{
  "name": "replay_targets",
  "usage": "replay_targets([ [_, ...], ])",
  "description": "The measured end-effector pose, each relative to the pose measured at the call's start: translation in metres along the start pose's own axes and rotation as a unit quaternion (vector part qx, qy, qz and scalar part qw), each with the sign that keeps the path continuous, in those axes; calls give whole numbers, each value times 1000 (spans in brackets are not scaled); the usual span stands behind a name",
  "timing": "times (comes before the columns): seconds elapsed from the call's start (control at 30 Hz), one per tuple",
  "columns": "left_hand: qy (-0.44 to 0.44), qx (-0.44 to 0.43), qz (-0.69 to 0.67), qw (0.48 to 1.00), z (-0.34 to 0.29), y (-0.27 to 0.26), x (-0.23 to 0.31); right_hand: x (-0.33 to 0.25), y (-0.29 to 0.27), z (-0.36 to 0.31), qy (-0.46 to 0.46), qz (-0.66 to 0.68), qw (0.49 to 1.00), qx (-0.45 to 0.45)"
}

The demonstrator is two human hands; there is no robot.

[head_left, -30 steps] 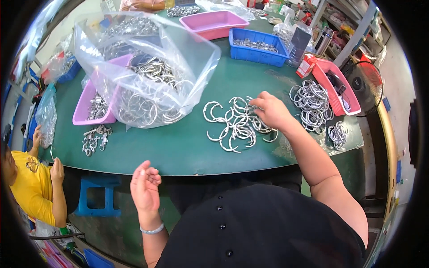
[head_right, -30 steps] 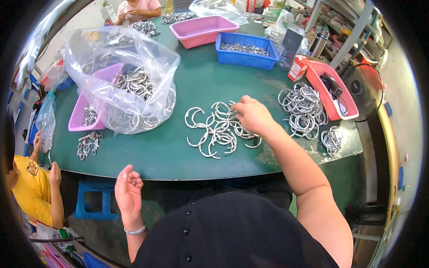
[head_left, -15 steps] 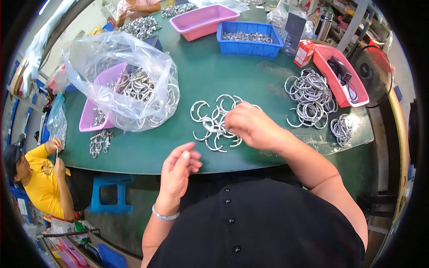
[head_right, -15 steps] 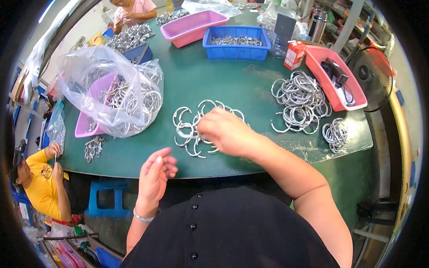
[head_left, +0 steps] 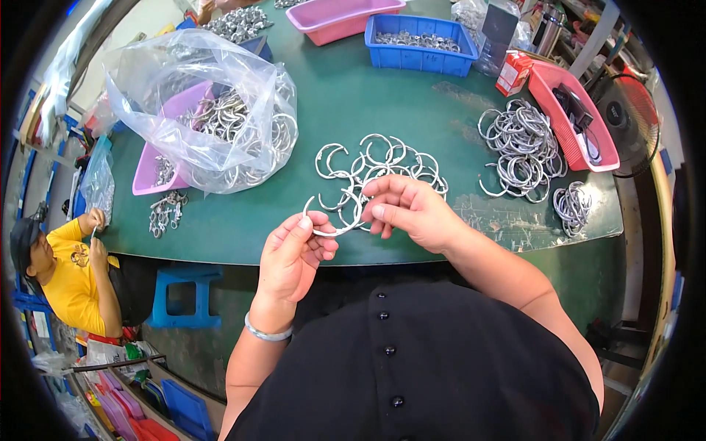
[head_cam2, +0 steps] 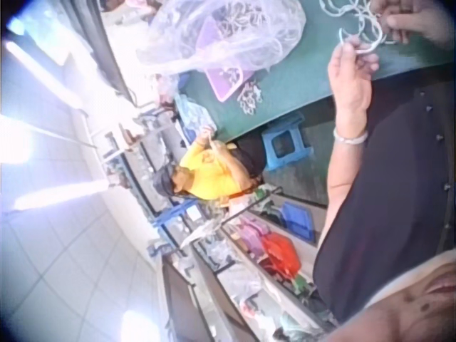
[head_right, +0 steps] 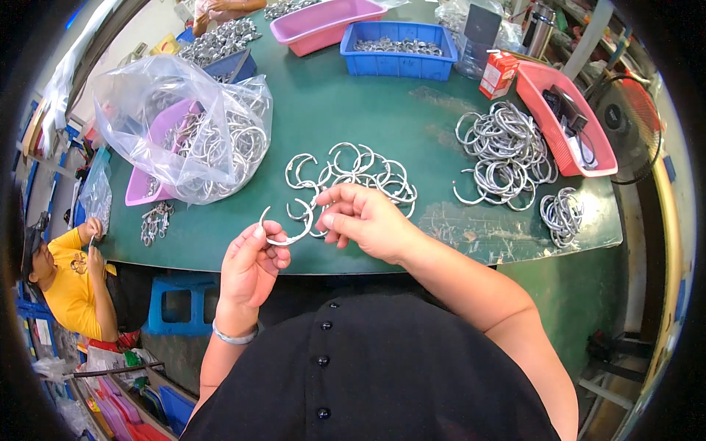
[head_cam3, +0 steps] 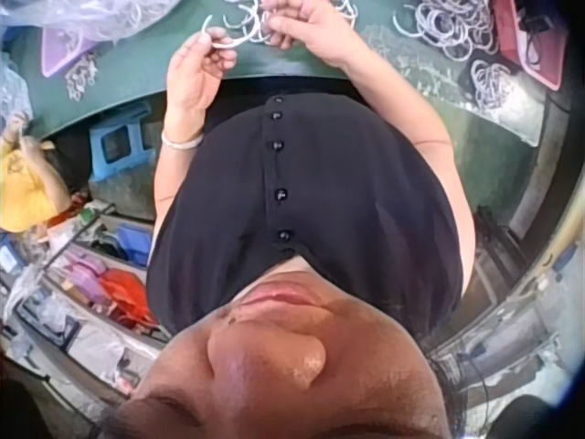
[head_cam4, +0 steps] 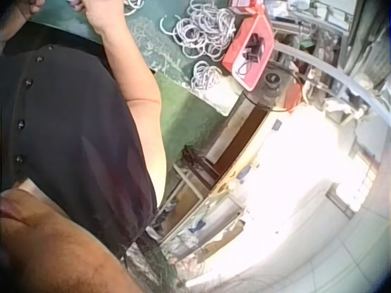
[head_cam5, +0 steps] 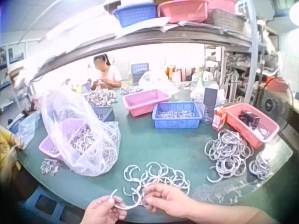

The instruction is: The person picks up and joins two C-shaped metal components by fitting them together and sliding a small metal latch to lock them, then places the assembled piece on the table and repeats the process with other components.

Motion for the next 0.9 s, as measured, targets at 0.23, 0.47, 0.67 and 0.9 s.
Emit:
replay_targets([
  [0.23, 29, -8, 58, 998, -4, 2, -1, 2, 8, 1, 5, 48, 999, -19],
  [0.47, 57, -17, 100, 993, -10, 5, 0, 5, 11, 2, 5, 56, 998, -11],
  [0.67, 86, -23, 154, 984, -11, 1, -1, 4, 13, 2, -16, 52, 998, -2],
  [0.9, 118, -41, 192, 973, -11, 3, -2, -1, 17, 0, -66, 0, 997, 34],
])
Point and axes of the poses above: each hand's wrist, its own z-axis towards the middle knuckle, its own y-axis out of the palm, x = y × z, the point moved 2 cm from there along z, towards the middle knuckle, and after that the axes turned 14 degrees about -z, right-handed, at the moved point
